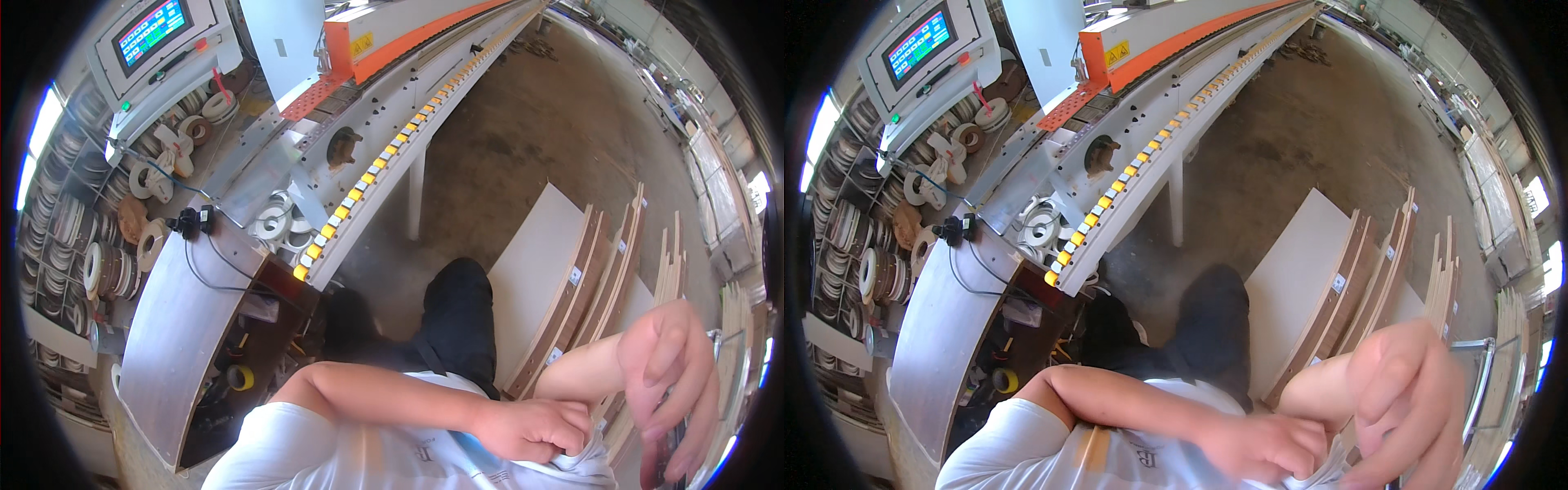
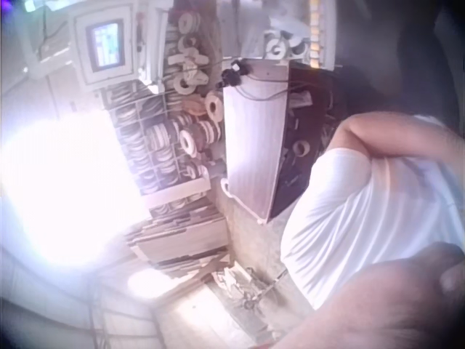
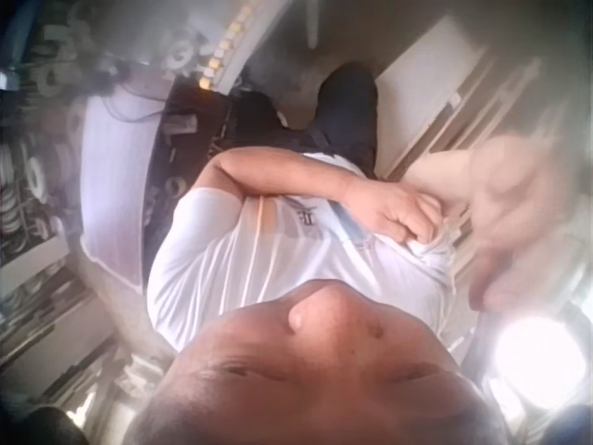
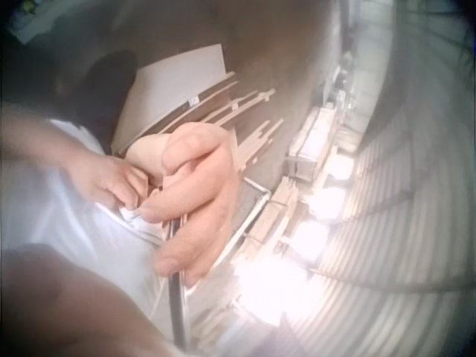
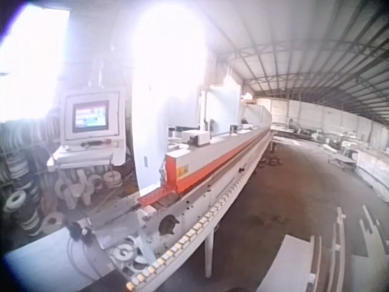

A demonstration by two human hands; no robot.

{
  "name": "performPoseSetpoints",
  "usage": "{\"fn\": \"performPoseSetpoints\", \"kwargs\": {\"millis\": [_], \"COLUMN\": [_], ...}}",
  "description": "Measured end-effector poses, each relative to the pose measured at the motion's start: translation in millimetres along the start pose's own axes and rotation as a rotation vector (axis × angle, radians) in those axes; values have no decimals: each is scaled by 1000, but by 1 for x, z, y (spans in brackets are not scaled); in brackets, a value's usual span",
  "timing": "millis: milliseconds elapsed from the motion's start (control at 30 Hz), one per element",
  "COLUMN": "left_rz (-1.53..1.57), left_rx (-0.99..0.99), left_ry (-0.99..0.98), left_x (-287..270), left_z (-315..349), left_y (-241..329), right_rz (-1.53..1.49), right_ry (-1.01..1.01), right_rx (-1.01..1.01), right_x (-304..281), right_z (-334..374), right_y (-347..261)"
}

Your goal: Operating an industrial edge banding machine to apply finish to wooden panel edges.

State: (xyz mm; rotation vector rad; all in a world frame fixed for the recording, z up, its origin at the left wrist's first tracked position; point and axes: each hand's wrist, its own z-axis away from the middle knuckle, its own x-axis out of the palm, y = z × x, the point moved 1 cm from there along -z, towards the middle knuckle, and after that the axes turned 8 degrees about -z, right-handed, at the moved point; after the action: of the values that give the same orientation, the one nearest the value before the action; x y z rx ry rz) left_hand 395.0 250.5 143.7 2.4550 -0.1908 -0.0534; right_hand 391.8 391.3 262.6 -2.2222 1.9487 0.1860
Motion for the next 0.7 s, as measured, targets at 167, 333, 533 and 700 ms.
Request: {"fn": "performPoseSetpoints", "kwargs": {"millis": [167,333,533,700], "left_rz": [-325,-697,-978,-684], "left_rx": [-6,-145,-133,-229], "left_ry": [34,-20,-75,-102], "left_x": [-1,9,11,2], "left_z": [8,20,16,19], "left_y": [-9,-13,5,2], "right_rz": [-175,-141,-188,-187], "right_ry": [-234,108,165,14], "right_rx": [39,75,107,79], "right_x": [-12,22,12,7], "right_z": [-5,2,-3,2], "right_y": [13,22,16,22]}}
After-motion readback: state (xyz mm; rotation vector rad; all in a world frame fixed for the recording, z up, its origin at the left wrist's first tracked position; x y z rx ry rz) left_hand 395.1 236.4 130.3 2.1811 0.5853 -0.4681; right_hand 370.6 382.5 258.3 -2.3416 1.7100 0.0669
